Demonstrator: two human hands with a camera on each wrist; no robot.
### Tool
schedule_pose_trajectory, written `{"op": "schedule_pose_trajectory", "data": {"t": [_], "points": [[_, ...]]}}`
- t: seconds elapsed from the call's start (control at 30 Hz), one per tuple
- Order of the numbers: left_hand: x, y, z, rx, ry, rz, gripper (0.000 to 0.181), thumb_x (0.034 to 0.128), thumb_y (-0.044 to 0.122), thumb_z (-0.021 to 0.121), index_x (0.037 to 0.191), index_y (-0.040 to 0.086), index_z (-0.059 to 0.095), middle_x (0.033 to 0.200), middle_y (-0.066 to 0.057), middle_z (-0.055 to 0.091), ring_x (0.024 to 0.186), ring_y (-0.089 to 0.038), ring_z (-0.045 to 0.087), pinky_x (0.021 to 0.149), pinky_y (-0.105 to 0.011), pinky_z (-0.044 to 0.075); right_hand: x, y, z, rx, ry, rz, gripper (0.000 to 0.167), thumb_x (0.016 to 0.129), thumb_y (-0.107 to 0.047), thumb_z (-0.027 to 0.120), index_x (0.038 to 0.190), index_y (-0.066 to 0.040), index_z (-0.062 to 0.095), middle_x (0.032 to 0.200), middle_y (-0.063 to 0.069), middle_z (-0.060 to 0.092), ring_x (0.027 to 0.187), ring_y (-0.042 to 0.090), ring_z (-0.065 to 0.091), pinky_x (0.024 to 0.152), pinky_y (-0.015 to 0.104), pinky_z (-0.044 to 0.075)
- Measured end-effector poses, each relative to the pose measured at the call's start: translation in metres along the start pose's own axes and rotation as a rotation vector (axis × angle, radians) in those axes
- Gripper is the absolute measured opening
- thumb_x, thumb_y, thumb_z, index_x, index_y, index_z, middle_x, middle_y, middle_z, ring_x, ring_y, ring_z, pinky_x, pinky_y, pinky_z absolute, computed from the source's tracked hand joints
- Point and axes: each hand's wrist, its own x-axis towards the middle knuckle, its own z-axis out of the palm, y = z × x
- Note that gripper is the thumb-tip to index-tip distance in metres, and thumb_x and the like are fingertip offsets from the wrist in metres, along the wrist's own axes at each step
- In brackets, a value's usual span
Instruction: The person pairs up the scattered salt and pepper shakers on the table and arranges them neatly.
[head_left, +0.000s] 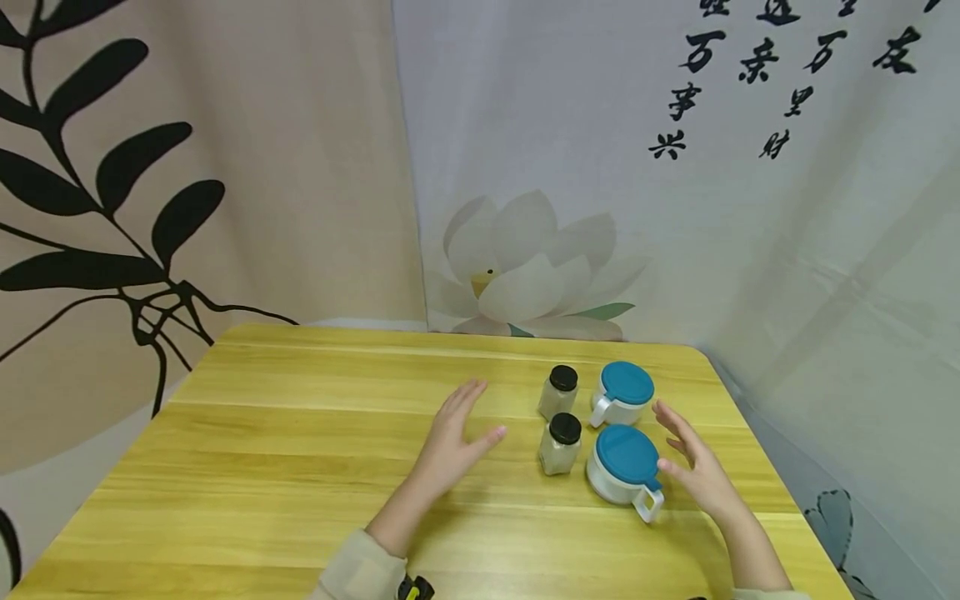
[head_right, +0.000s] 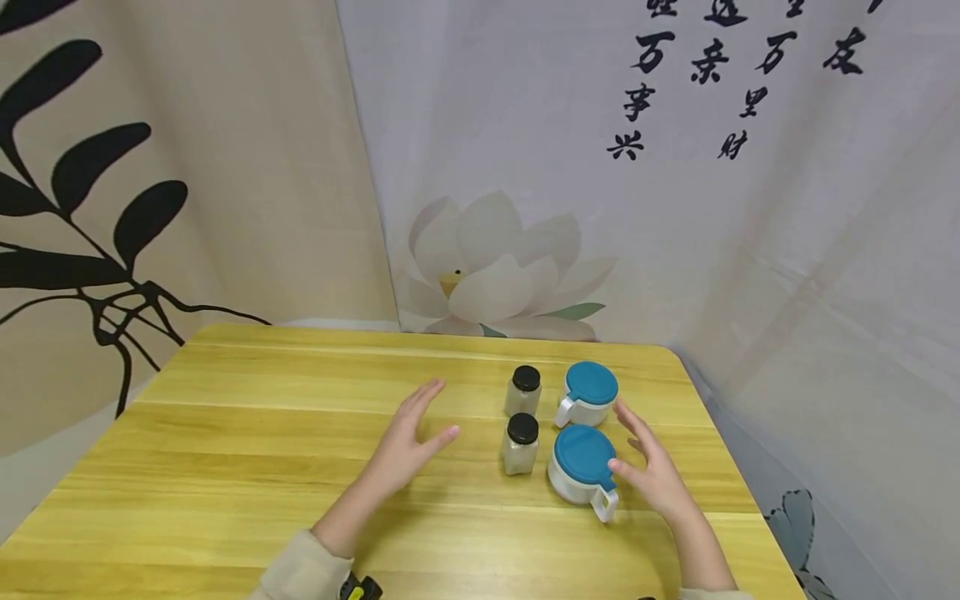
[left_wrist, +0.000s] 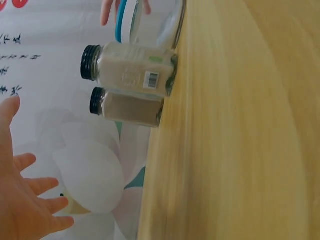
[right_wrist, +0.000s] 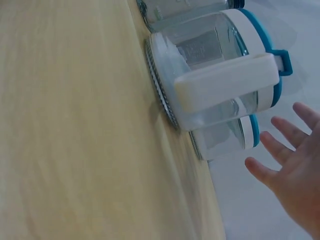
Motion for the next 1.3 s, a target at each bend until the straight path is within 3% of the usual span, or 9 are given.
{"op": "schedule_pose_trajectory", "data": {"t": [0.23,0.47,0.77,0.93,1.13,1.3], "points": [[-0.002,0.001,0.010,-0.046,-0.012,-0.002,0.071,0.0881,0.038,0.069,0.147,0.014,0.038,0.153,-0.005,0.028,0.139,-0.032,0.025,0.102,-0.060,0.027,-0.004,0.006,-0.001,0.042,-0.044,0.029,0.075,0.086,0.002,0.063,0.151,-0.003,0.025,0.149,0.016,0.035,0.134,0.010,0.034,0.099,0.020,0.033],[-0.001,0.002,0.018,-0.068,-0.010,0.006,0.070,0.0881,0.039,0.068,0.147,0.016,0.038,0.152,-0.003,0.031,0.138,-0.029,0.028,0.105,-0.056,0.027,-0.007,0.011,-0.001,0.089,-0.081,0.063,0.074,0.090,-0.005,0.064,0.151,-0.004,0.023,0.151,0.010,0.034,0.135,0.013,0.034,0.099,0.021,0.034],[-0.003,0.004,0.027,-0.120,-0.029,-0.003,0.070,0.0881,0.044,0.067,0.147,0.017,0.038,0.152,-0.003,0.032,0.137,-0.029,0.029,0.104,-0.055,0.028,-0.009,0.016,-0.002,0.179,-0.136,0.045,0.072,0.094,-0.010,0.062,0.151,0.000,0.019,0.152,0.019,0.029,0.136,0.014,0.033,0.100,0.021,0.034],[-0.002,0.007,0.033,-0.164,-0.045,-0.024,0.070,0.0883,0.044,0.066,0.147,0.020,0.038,0.151,-0.002,0.033,0.137,-0.029,0.030,0.103,-0.056,0.029,-0.010,0.022,-0.003,0.238,-0.168,0.043,0.074,0.095,-0.018,0.061,0.151,0.002,0.016,0.153,0.015,0.028,0.136,0.015,0.032,0.100,0.020,0.033],[-0.002,0.008,0.041,-0.183,-0.068,-0.046,0.069,0.0886,0.045,0.065,0.147,0.022,0.037,0.151,-0.003,0.032,0.136,-0.031,0.030,0.101,-0.059,0.030,-0.011,0.025,-0.002,0.300,-0.201,0.055,0.076,0.096,-0.022,0.060,0.151,0.003,0.014,0.153,0.020,0.024,0.136,0.012,0.031,0.100,0.020,0.032],[-0.001,0.008,0.046,-0.191,-0.079,-0.050,0.069,0.0890,0.043,0.066,0.147,0.022,0.037,0.151,-0.002,0.033,0.136,-0.030,0.031,0.102,-0.057,0.030,-0.011,0.027,-0.002,0.342,-0.230,0.068,0.077,0.097,-0.026,0.058,0.151,0.003,0.012,0.154,0.016,0.025,0.136,0.008,0.030,0.101,0.018,0.029]]}}
